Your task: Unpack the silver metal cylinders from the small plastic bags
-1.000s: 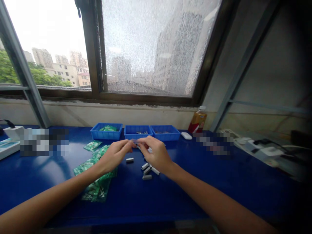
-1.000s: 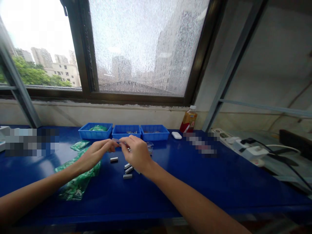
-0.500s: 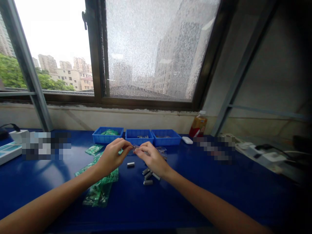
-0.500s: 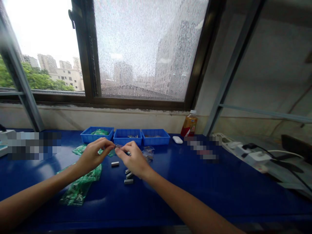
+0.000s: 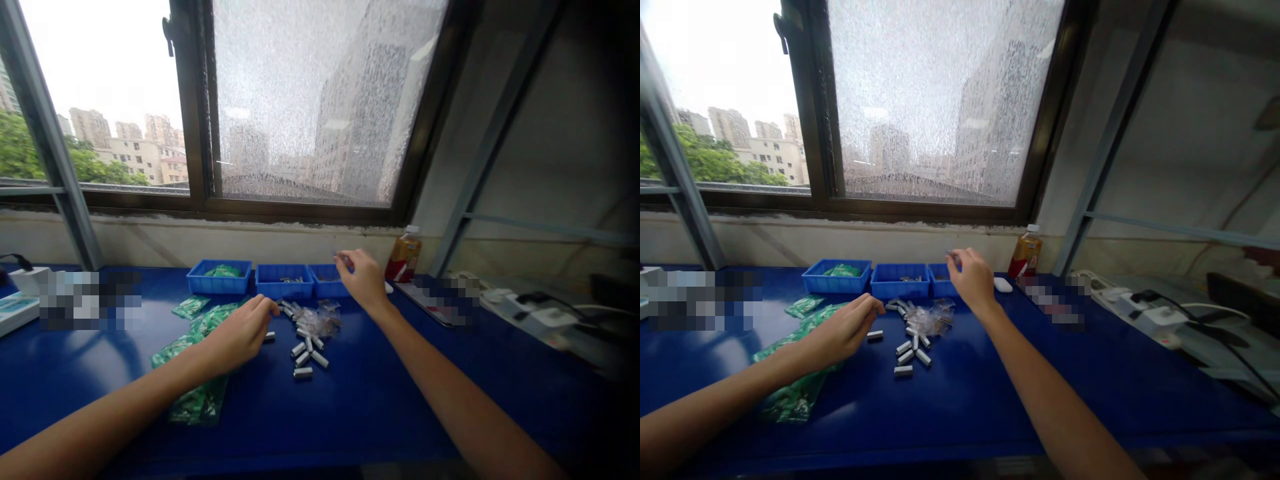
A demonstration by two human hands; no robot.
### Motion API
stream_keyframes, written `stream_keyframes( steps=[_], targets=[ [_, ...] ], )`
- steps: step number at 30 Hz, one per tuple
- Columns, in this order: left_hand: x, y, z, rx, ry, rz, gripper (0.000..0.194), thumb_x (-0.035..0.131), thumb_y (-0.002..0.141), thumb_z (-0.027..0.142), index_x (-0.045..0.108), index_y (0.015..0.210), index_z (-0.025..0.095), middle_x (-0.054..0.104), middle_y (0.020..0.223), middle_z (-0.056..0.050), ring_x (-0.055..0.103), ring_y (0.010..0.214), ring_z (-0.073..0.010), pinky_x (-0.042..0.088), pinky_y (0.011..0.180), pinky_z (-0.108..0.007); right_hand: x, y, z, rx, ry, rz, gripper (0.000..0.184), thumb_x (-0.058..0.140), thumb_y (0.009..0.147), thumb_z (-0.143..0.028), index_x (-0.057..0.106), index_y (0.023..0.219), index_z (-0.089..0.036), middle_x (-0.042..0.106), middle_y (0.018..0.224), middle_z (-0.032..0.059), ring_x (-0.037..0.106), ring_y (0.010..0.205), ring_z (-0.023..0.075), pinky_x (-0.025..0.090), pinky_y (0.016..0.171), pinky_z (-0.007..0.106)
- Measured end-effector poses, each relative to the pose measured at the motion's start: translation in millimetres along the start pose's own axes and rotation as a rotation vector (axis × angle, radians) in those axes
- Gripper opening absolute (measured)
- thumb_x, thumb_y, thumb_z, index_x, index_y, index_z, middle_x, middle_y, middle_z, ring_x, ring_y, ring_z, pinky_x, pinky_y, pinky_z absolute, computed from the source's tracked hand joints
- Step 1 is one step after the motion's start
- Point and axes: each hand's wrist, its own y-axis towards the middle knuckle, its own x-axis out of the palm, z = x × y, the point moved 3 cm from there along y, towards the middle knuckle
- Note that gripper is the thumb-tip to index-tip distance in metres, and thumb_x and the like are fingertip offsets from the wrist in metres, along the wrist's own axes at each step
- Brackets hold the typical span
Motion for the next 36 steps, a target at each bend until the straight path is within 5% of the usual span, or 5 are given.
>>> stream_keyframes(
  steps=[4, 14, 19, 28, 36],
  targets=[
    [1.0, 0, -5, -0.05, 0.053, -0.062, 0.02, 0.031, 0.082, 0.008, 0.045, 0.093, 0.017, 0.05, 0.089, -0.006, 0.051, 0.078, -0.0174, 0.042, 0.07, -0.03, 10, 5, 34, 0.08, -0.242, -0.243, 0.052, 0.05, 0.078, -0.047, 0.055, 0.112, -0.007, 0.057, 0.104, 0.0177, 0.053, 0.095, 0.0265, 0.039, 0.081, 0.032],
    [-6.5, 2, 2, -0.128, 0.115, 0.026, 0.021, 0.031, 0.073, 0.001, 0.034, 0.081, 0.021, 0.041, 0.079, -0.003, 0.046, 0.065, -0.0164, 0.037, 0.062, -0.028, 32, -30, -5, -0.082, -0.094, -0.843, 0.037, 0.051, 0.077, -0.046, 0.064, 0.097, -0.019, 0.065, 0.098, 0.0103, 0.059, 0.092, 0.0241, 0.04, 0.071, 0.028],
    [-10.2, 3, 5, -0.108, 0.096, 0.088, 0.022, 0.031, 0.071, 0.001, 0.031, 0.077, 0.021, 0.04, 0.079, -0.003, 0.042, 0.063, -0.0164, 0.036, 0.06, -0.028, 44, -30, 6, 0.121, -0.124, -0.742, 0.039, 0.043, 0.08, -0.054, 0.064, 0.084, -0.021, 0.066, 0.086, 0.0079, 0.061, 0.081, 0.0234, 0.039, 0.064, 0.029],
    [-2.6, -1, 11, 0.066, -0.081, -0.105, 0.017, 0.035, 0.084, 0.013, 0.049, 0.092, 0.019, 0.056, 0.087, -0.004, 0.053, 0.076, -0.0149, 0.039, 0.069, -0.025, 44, -33, -13, 0.093, 0.037, -0.495, 0.033, 0.048, 0.072, -0.008, 0.05, 0.104, -0.016, 0.06, 0.076, 0.0029, 0.055, 0.069, 0.0145, 0.037, 0.061, 0.023],
    [-6.0, 4, 7, -0.309, -0.52, -0.039, 0.045, 0.023, 0.091, 0.042, 0.056, 0.077, 0.015, 0.053, 0.062, 0.0, 0.049, 0.06, -0.0134, 0.038, 0.058, -0.024, -4, -55, -95, -0.442, 0.57, -0.097, 0.011, 0.046, 0.078, -0.01, 0.053, 0.075, -0.019, 0.054, 0.076, 0.0029, 0.052, 0.075, 0.015, 0.042, 0.069, 0.028]
  ],
)
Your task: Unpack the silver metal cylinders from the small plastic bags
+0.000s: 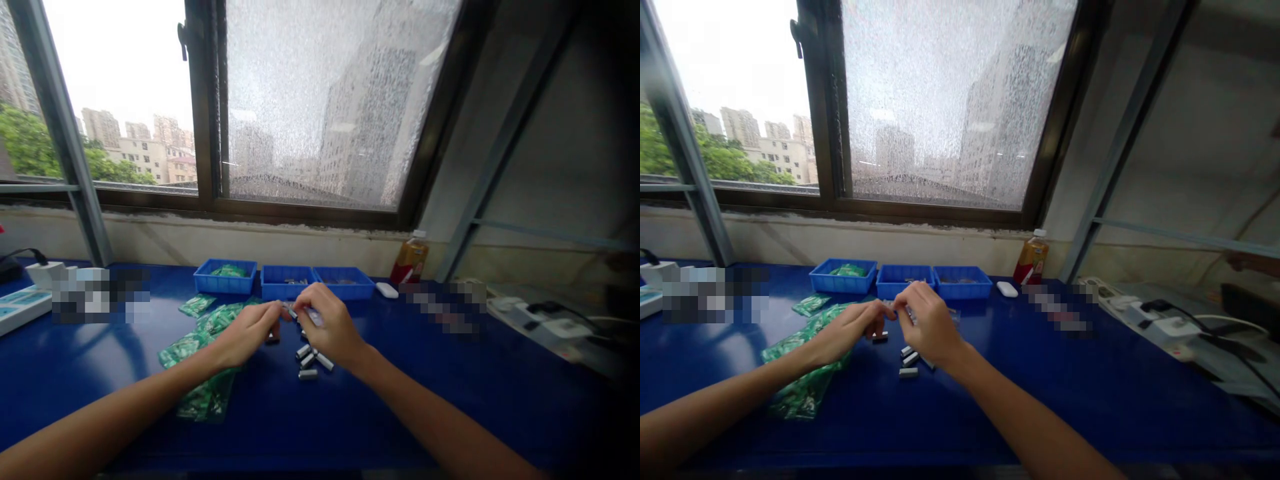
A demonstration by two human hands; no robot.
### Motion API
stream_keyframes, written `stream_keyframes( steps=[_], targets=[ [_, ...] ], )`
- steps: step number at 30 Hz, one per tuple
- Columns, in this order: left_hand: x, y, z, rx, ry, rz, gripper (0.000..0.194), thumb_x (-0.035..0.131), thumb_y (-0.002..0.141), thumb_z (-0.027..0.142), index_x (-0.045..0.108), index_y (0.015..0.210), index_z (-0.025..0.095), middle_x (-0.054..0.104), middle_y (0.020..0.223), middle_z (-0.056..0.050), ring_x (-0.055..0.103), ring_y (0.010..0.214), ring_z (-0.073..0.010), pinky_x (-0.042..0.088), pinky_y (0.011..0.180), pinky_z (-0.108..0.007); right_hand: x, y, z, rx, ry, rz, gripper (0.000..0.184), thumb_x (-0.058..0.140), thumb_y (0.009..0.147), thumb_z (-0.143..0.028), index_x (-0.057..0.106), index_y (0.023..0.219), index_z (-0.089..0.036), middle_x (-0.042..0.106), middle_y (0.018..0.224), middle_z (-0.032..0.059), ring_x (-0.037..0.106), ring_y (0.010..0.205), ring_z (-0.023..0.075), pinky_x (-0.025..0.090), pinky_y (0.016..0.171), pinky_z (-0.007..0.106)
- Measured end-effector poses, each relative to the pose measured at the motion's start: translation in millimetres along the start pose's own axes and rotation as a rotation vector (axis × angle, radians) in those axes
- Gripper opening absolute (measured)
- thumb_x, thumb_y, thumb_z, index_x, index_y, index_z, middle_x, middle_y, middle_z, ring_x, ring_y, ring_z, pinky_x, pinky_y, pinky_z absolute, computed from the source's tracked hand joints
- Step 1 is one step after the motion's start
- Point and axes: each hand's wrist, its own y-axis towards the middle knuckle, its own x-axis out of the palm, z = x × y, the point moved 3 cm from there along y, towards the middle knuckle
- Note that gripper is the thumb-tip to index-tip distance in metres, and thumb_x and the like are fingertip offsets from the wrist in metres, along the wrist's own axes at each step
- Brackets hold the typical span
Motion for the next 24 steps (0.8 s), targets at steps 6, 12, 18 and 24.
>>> stream_keyframes(
  steps=[6, 12, 18, 24],
  targets=[
    [-1.0, 5, -11, -0.082, -0.407, -0.03, 0.041, 0.037, 0.085, 0.05, 0.053, 0.074, 0.014, 0.049, 0.063, 0.0, 0.045, 0.058, -0.0117, 0.038, 0.056, -0.024, 3, -6, -21, -0.2, -0.1, -0.031, 0.018, 0.044, 0.079, -0.007, 0.056, 0.073, -0.02, 0.055, 0.078, 0.0047, 0.048, 0.077, 0.0165, 0.042, 0.069, 0.031],
    [3.2, 7, -14, -0.074, -0.453, -0.014, 0.032, 0.053, 0.08, 0.044, 0.054, 0.075, 0.013, 0.047, 0.062, 0.002, 0.042, 0.056, -0.0088, 0.034, 0.054, -0.021, 5, -9, -18, -0.227, -0.166, -0.101, 0.017, 0.048, 0.075, -0.006, 0.06, 0.075, -0.019, 0.052, 0.092, 0.0076, 0.046, 0.091, 0.0199, 0.041, 0.079, 0.035],
    [-19.2, 4, -7, 0.121, -0.084, 0.366, 0.02, 0.048, 0.085, 0.034, 0.054, 0.081, 0.015, 0.051, 0.067, 0.001, 0.045, 0.058, -0.0095, 0.036, 0.055, -0.022, -2, -4, -21, 0.132, -0.054, -0.034, 0.013, 0.06, 0.074, -0.029, 0.063, 0.081, -0.018, 0.051, 0.093, 0.0086, 0.045, 0.095, 0.0227, 0.037, 0.086, 0.04],
    [-18.0, -9, 10, 0.628, 0.425, 0.372, 0.012, 0.048, 0.085, 0.014, 0.059, 0.09, 0.017, 0.054, 0.081, -0.005, 0.051, 0.076, -0.013, 0.041, 0.068, -0.025, 17, -9, -5, 0.79, 0.696, -0.129, 0.048, 0.032, 0.087, -0.049, 0.056, 0.065, -0.015, 0.05, 0.057, 0.001, 0.046, 0.054, 0.0113, 0.038, 0.053, 0.025]
  ],
)
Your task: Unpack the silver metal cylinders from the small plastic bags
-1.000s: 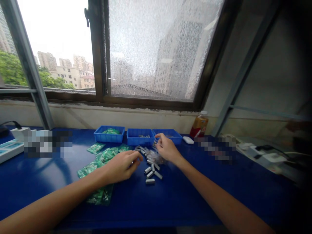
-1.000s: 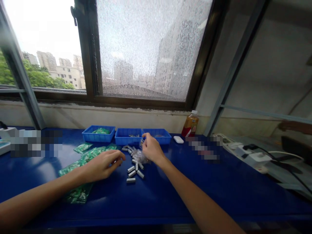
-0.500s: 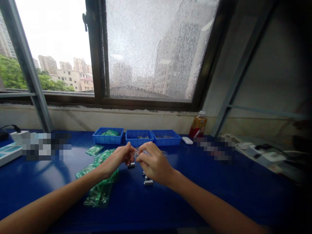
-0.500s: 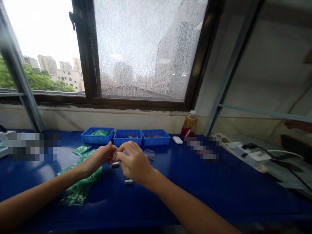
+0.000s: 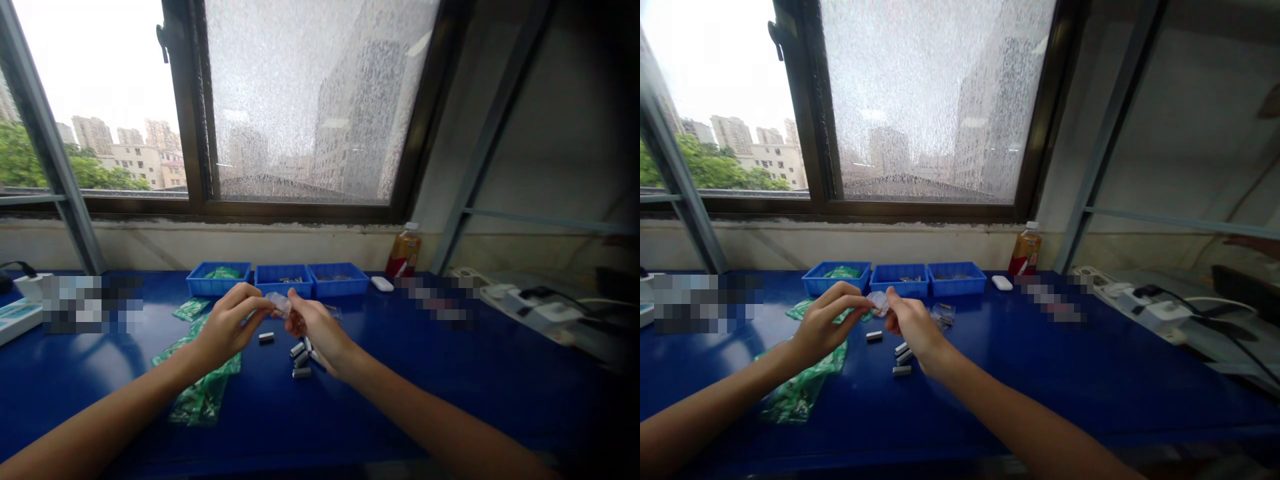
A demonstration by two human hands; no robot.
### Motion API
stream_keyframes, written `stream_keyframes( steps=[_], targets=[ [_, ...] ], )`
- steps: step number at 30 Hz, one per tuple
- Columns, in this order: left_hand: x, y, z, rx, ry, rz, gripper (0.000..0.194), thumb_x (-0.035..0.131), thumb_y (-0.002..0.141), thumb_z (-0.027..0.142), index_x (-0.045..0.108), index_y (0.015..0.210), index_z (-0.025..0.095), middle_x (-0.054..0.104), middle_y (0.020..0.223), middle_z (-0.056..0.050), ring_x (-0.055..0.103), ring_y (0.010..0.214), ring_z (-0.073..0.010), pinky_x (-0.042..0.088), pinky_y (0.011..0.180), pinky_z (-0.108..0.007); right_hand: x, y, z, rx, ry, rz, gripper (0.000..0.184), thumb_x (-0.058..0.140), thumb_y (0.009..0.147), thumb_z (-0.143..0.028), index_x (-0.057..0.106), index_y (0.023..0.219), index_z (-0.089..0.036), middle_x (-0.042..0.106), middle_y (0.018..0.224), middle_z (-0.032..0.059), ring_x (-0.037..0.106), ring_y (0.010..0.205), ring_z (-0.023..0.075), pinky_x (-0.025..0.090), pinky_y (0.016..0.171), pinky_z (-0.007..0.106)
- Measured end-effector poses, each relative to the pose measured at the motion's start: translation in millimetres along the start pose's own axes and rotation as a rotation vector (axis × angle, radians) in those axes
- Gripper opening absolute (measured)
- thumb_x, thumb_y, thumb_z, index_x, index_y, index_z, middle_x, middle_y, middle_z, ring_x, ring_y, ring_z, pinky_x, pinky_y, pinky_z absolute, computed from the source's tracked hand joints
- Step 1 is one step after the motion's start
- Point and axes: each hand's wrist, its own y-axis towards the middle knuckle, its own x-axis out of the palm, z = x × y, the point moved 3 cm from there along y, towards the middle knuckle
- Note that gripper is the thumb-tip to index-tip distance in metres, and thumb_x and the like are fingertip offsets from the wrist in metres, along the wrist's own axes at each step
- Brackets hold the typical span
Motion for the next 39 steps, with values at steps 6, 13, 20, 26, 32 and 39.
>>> stream_keyframes(
  steps=[6, 13, 20, 26, 32, 39],
  targets=[
    [9.2, 2, 5, -0.147, -0.113, -0.166, 0.018, 0.046, 0.087, 0.025, 0.058, 0.08, 0.015, 0.056, 0.077, -0.004, 0.05, 0.075, -0.0145, 0.04, 0.069, -0.026, -2, -3, -5, -0.355, -0.336, 0.077, 0.022, 0.046, 0.084, -0.03, 0.064, 0.084, -0.017, 0.063, 0.069, 0.0018, 0.055, 0.06, 0.0121, 0.04, 0.056, 0.023],
    [15.6, -3, -10, -0.748, -0.604, -0.226, 0.054, 0.023, 0.09, 0.049, 0.057, 0.071, 0.012, 0.054, 0.067, -0.003, 0.047, 0.063, -0.0133, 0.035, 0.059, -0.025, -5, -6, -6, -0.557, -0.619, 0.028, 0.031, 0.044, 0.085, -0.02, 0.063, 0.109, -0.022, 0.07, 0.091, 0.0053, 0.064, 0.074, 0.0161, 0.046, 0.067, 0.025],
    [21.0, -4, -20, -0.797, -0.617, -0.229, 0.033, 0.044, 0.084, 0.041, 0.05, 0.066, 0.014, 0.044, 0.059, 0.003, 0.041, 0.055, -0.0097, 0.032, 0.053, -0.022, -2, -7, -6, -0.668, -0.636, -0.028, 0.031, 0.043, 0.081, -0.012, 0.068, 0.097, -0.021, 0.064, 0.075, 0.0041, 0.056, 0.067, 0.0125, 0.042, 0.063, 0.024],
    [8.8, 2, -13, -0.3, -0.084, -0.105, 0.017, 0.045, 0.087, 0.027, 0.059, 0.087, 0.016, 0.056, 0.08, -0.003, 0.05, 0.073, -0.0136, 0.04, 0.067, -0.026, -4, 4, 2, -0.194, -0.222, -0.102, 0.031, 0.045, 0.083, -0.036, 0.062, 0.068, -0.015, 0.054, 0.058, 0.0005, 0.048, 0.054, 0.0106, 0.036, 0.053, 0.023],
    [11.8, 0, -4, -0.024, 0.099, -0.193, 0.017, 0.044, 0.088, 0.018, 0.06, 0.095, 0.02, 0.057, 0.084, -0.004, 0.049, 0.077, -0.0151, 0.04, 0.072, -0.029, -5, 14, 16, -0.057, -0.085, -0.039, 0.029, 0.044, 0.081, -0.037, 0.05, 0.061, -0.017, 0.046, 0.051, -0.0027, 0.043, 0.046, 0.0091, 0.033, 0.047, 0.022],
    [23.1, -10, -6, -0.175, 0.128, -0.449, 0.023, 0.047, 0.086, 0.028, 0.055, 0.106, 0.022, 0.055, 0.101, -0.006, 0.048, 0.092, -0.0208, 0.039, 0.082, -0.036, -89, 30, -10, -0.543, -0.947, 0.604, 0.026, 0.044, 0.084, -0.034, 0.062, 0.079, -0.016, 0.061, 0.067, 0.0044, 0.054, 0.061, 0.0141, 0.036, 0.06, 0.024]
  ],
)
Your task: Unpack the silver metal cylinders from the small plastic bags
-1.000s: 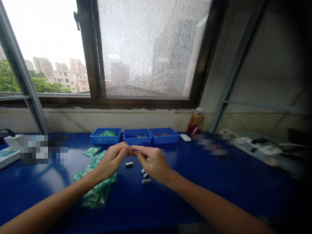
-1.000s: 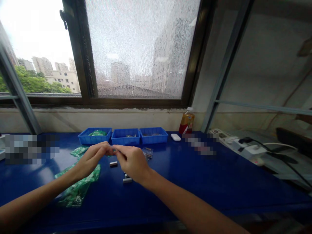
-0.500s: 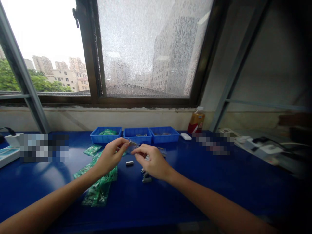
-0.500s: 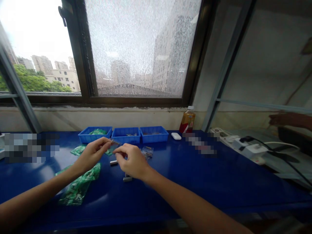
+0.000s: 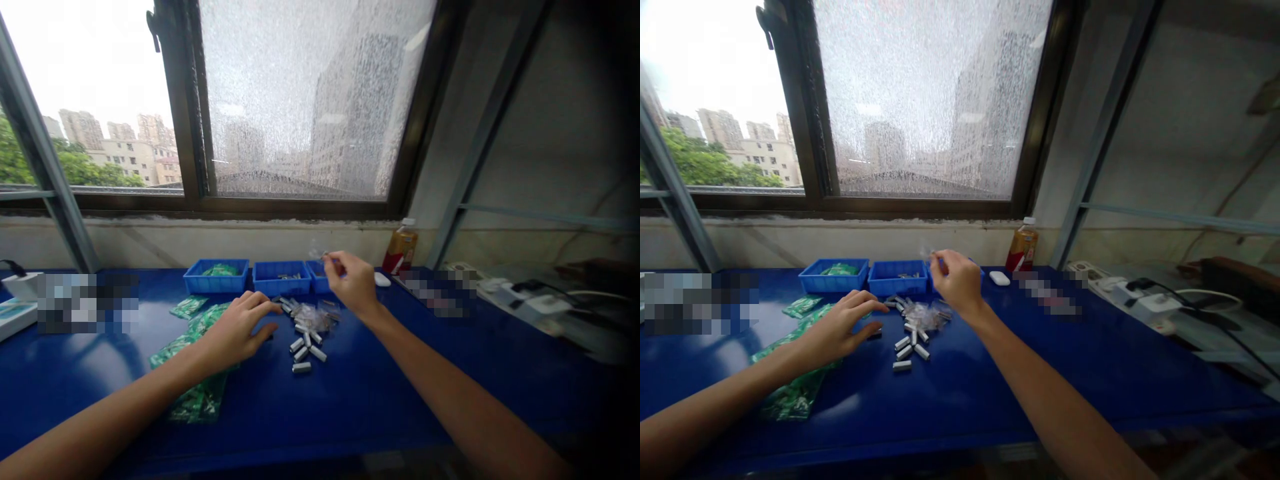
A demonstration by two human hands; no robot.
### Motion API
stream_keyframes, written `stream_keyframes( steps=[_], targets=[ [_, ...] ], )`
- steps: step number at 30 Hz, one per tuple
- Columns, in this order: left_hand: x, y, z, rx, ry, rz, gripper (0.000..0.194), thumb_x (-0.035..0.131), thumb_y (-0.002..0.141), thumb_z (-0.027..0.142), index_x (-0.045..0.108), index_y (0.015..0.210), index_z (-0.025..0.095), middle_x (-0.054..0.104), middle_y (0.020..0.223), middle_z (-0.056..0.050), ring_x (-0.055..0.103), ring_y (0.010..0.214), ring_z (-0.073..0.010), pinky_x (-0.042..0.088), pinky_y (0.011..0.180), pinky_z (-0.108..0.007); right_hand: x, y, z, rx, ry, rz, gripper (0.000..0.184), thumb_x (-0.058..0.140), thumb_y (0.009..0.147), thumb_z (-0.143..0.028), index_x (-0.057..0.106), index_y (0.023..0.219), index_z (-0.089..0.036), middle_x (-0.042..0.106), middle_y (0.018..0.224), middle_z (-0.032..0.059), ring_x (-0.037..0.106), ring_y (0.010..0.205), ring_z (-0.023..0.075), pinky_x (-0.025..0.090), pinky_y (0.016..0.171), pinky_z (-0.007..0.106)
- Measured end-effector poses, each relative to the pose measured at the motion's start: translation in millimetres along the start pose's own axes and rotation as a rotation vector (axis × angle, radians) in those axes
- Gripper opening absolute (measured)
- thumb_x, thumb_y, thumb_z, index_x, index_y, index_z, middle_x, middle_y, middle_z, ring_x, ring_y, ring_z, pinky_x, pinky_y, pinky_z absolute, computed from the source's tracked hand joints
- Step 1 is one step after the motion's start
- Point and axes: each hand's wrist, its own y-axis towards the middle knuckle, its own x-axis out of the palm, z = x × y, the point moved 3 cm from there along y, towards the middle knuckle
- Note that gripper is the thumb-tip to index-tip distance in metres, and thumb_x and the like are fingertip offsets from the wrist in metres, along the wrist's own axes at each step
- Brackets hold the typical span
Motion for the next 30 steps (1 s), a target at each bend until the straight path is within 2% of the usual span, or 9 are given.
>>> stream_keyframes(
  steps=[3, 6, 9, 14, 18, 21, 24, 27, 30],
  targets=[
    [4.8, -2, 0, -0.01, 0.008, -0.095, 0.021, 0.046, 0.086, 0.03, 0.057, 0.103, 0.023, 0.055, 0.101, -0.006, 0.048, 0.093, -0.021, 0.038, 0.084, -0.037, -14, 17, 43, 0.11, -0.273, 0.073, 0.031, 0.038, 0.087, -0.034, 0.062, 0.091, -0.015, 0.065, 0.079, 0.0082, 0.059, 0.072, 0.018, 0.038, 0.065, 0.026],
    [6.4, -2, 0, -0.013, 0.008, -0.149, 0.022, 0.045, 0.086, 0.031, 0.058, 0.103, 0.023, 0.055, 0.1, -0.005, 0.048, 0.093, -0.0209, 0.038, 0.084, -0.036, -3, 17, 64, 0.181, -0.454, -0.255, 0.029, 0.045, 0.082, -0.038, 0.064, 0.088, -0.017, 0.066, 0.084, 0.0097, 0.06, 0.076, 0.0214, 0.038, 0.064, 0.028],
    [6.3, -2, 0, -0.005, 0.012, -0.18, 0.022, 0.045, 0.087, 0.031, 0.059, 0.101, 0.023, 0.056, 0.098, -0.005, 0.048, 0.092, -0.0206, 0.037, 0.083, -0.036, 21, -1, 49, 0.123, -0.304, -0.556, 0.029, 0.049, 0.08, -0.042, 0.065, 0.088, -0.019, 0.066, 0.081, 0.0069, 0.059, 0.073, 0.019, 0.038, 0.063, 0.026],
    [7.2, -2, 2, 0.014, 0.008, -0.209, 0.021, 0.045, 0.086, 0.032, 0.06, 0.099, 0.024, 0.055, 0.094, -0.005, 0.049, 0.09, -0.0212, 0.037, 0.081, -0.036, 50, -31, 0, -0.077, 0.098, -0.749, 0.028, 0.058, 0.074, -0.032, 0.064, 0.097, -0.016, 0.065, 0.081, 0.0063, 0.057, 0.079, 0.0185, 0.04, 0.07, 0.027],
    [8.3, -2, 2, 0.029, -0.033, -0.21, 0.019, 0.047, 0.085, 0.029, 0.06, 0.098, 0.025, 0.056, 0.093, -0.005, 0.05, 0.089, -0.0209, 0.037, 0.082, -0.036, 51, -33, -12, -0.112, 0.172, -0.658, 0.027, 0.058, 0.071, -0.017, 0.06, 0.098, -0.015, 0.062, 0.087, 0.0066, 0.054, 0.083, 0.018, 0.04, 0.076, 0.029],
    [8.8, -1, 2, 0.032, -0.062, -0.195, 0.02, 0.048, 0.084, 0.029, 0.061, 0.098, 0.023, 0.057, 0.093, -0.005, 0.051, 0.089, -0.0208, 0.037, 0.082, -0.035, 47, -29, -16, -0.058, 0.228, -0.558, 0.033, 0.054, 0.07, -0.008, 0.056, 0.102, -0.013, 0.058, 0.077, 0.0028, 0.053, 0.075, 0.0153, 0.04, 0.073, 0.028],
    [7.4, 1, 2, -0.017, -0.145, -0.168, 0.023, 0.045, 0.085, 0.032, 0.061, 0.097, 0.02, 0.059, 0.092, -0.006, 0.051, 0.089, -0.0207, 0.038, 0.081, -0.033, 41, -27, -27, -0.043, 0.317, -0.444, 0.018, 0.051, 0.072, -0.008, 0.056, 0.088, -0.015, 0.055, 0.068, 0.0002, 0.051, 0.067, 0.0133, 0.04, 0.067, 0.026],
    [2.0, 5, -1, -0.174, -0.354, -0.107, 0.034, 0.035, 0.089, 0.038, 0.062, 0.092, 0.017, 0.06, 0.084, -0.004, 0.053, 0.08, -0.0183, 0.039, 0.074, -0.029, 29, -28, -47, -0.182, 0.37, -0.293, 0.011, 0.049, 0.073, -0.006, 0.053, 0.07, -0.017, 0.054, 0.072, 0.0023, 0.05, 0.073, 0.0143, 0.04, 0.068, 0.026],
    [-2.4, 6, -6, -0.381, -0.621, -0.035, 0.046, 0.026, 0.09, 0.046, 0.06, 0.082, 0.015, 0.056, 0.071, -0.002, 0.049, 0.065, -0.014, 0.037, 0.06, -0.025, 17, -34, -65, -0.358, 0.36, -0.194, 0.014, 0.049, 0.073, -0.005, 0.054, 0.069, -0.018, 0.053, 0.076, 0.0033, 0.048, 0.078, 0.0159, 0.04, 0.072, 0.029]
  ],
)
